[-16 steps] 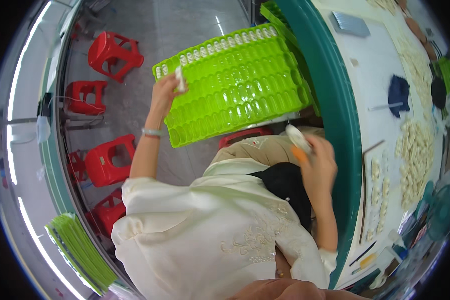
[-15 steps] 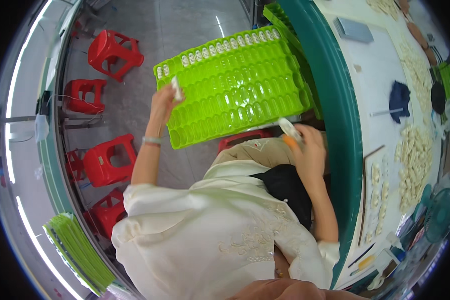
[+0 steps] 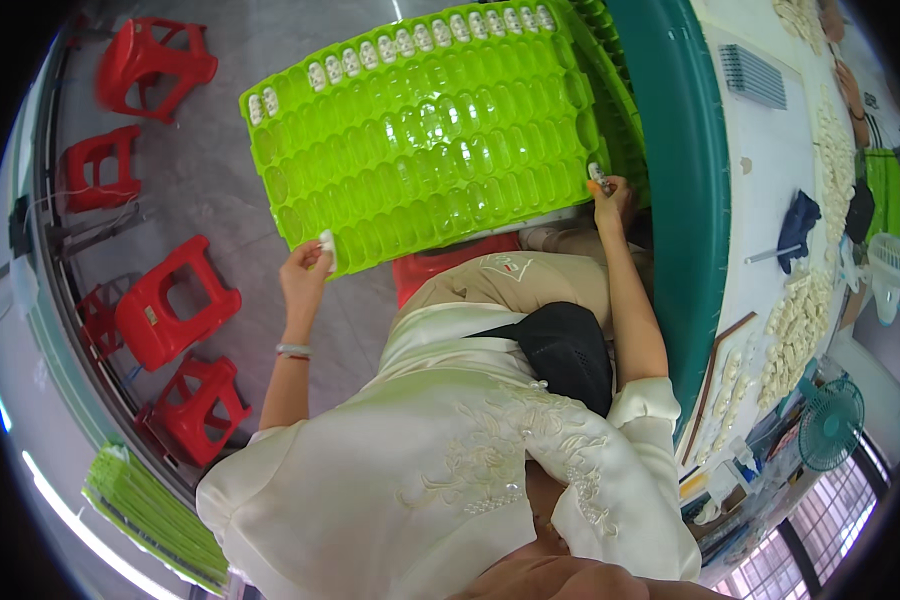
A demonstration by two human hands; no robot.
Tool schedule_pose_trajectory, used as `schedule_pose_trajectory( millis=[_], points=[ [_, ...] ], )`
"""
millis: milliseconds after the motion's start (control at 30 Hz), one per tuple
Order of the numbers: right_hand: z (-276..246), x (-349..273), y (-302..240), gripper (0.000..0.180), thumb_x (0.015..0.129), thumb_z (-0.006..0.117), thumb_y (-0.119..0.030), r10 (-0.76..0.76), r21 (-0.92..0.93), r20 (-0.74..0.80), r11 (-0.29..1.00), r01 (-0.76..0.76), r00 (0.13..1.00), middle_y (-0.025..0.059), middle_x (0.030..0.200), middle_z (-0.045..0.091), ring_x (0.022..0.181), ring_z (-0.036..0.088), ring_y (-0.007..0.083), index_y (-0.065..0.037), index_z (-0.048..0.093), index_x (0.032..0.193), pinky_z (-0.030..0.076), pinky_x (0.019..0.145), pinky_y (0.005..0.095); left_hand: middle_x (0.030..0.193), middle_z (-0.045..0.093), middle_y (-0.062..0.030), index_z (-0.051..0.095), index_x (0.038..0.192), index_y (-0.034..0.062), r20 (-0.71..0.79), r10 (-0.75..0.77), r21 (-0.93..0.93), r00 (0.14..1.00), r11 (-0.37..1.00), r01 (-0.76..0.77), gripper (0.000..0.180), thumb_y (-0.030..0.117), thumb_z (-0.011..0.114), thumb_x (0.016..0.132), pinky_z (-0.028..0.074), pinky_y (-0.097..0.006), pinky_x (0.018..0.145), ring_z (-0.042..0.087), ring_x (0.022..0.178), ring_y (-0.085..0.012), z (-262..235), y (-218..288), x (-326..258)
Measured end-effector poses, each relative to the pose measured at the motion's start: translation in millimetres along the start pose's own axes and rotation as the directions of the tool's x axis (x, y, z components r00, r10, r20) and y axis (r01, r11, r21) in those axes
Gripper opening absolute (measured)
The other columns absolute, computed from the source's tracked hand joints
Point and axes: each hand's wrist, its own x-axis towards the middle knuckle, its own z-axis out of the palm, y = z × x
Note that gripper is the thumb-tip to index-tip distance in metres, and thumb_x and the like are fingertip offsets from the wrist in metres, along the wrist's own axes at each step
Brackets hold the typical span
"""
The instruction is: Assembling small plastic components by applying glue and placing them into a sorted tray.
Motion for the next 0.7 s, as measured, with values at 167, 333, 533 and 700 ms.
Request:
schedule_pose_trajectory(
  millis=[167, 333, 533, 700],
  points=[
    [32, 25, 52, 0.038, 0.066, 0.080, -0.031, -0.162, 0.063, -0.130, 0.983, 0.172, 0.978, 0.0124, 0.084, 0.061, 0.080, 0.058, 0.0284, -0.004, 0.061, 0.085, 0.046, 0.071, 0.0382, 0.074, 0.065, -0.0068, 0.064, 0.098, -0.0002, -0.187, 0.254, 0.413, 0.949, 0.897, -0.159, 0.033, 0.019, 0.072, 0.072, 0.051, -0.029, 0.067, 0.063, 0.069, -0.0144, 18, -7, -6],
    [31, 31, 63, 0.054, 0.064, 0.079, -0.040, -0.154, -0.018, -0.115, 0.988, 0.153, 0.981, 0.0150, 0.096, 0.060, 0.090, 0.056, 0.0306, -0.005, 0.058, 0.098, 0.044, 0.079, 0.0400, 0.076, 0.066, -0.0052, 0.059, 0.107, 0.0008, -0.351, 0.243, 0.445, 0.904, 0.893, -0.067, 0.041, 0.019, 0.072, 0.073, 0.050, -0.026, 0.068, 0.063, 0.071, -0.0130, 11, -1, -19],
    [37, 32, 64, 0.066, 0.078, 0.064, -0.040, -0.016, 0.120, 0.120, 0.993, 0.001, 0.993, 0.0224, 0.126, 0.045, 0.118, 0.040, 0.0363, -0.001, 0.043, 0.127, 0.032, 0.100, 0.0438, 0.076, 0.067, -0.0066, 0.056, 0.110, -0.0001, -0.501, 0.082, 0.302, 0.862, 0.949, 0.085, 0.049, 0.021, 0.074, 0.070, 0.050, -0.029, 0.068, 0.063, 0.069, -0.0147, 10, -8, -25],
    [34, 27, 57, 0.064, 0.085, 0.055, -0.044, 0.019, 0.223, 0.178, 0.973, -0.059, 0.984, 0.0189, 0.133, 0.042, 0.123, 0.039, 0.0327, -0.003, 0.039, 0.132, 0.032, 0.101, 0.0414, 0.077, 0.067, -0.0077, 0.056, 0.110, -0.0004, -0.519, 0.111, 0.389, 0.848, 0.914, 0.118, 0.048, 0.021, 0.073, 0.070, 0.051, -0.031, 0.068, 0.065, 0.069, -0.0180, 0, -20, -17]
  ],
)
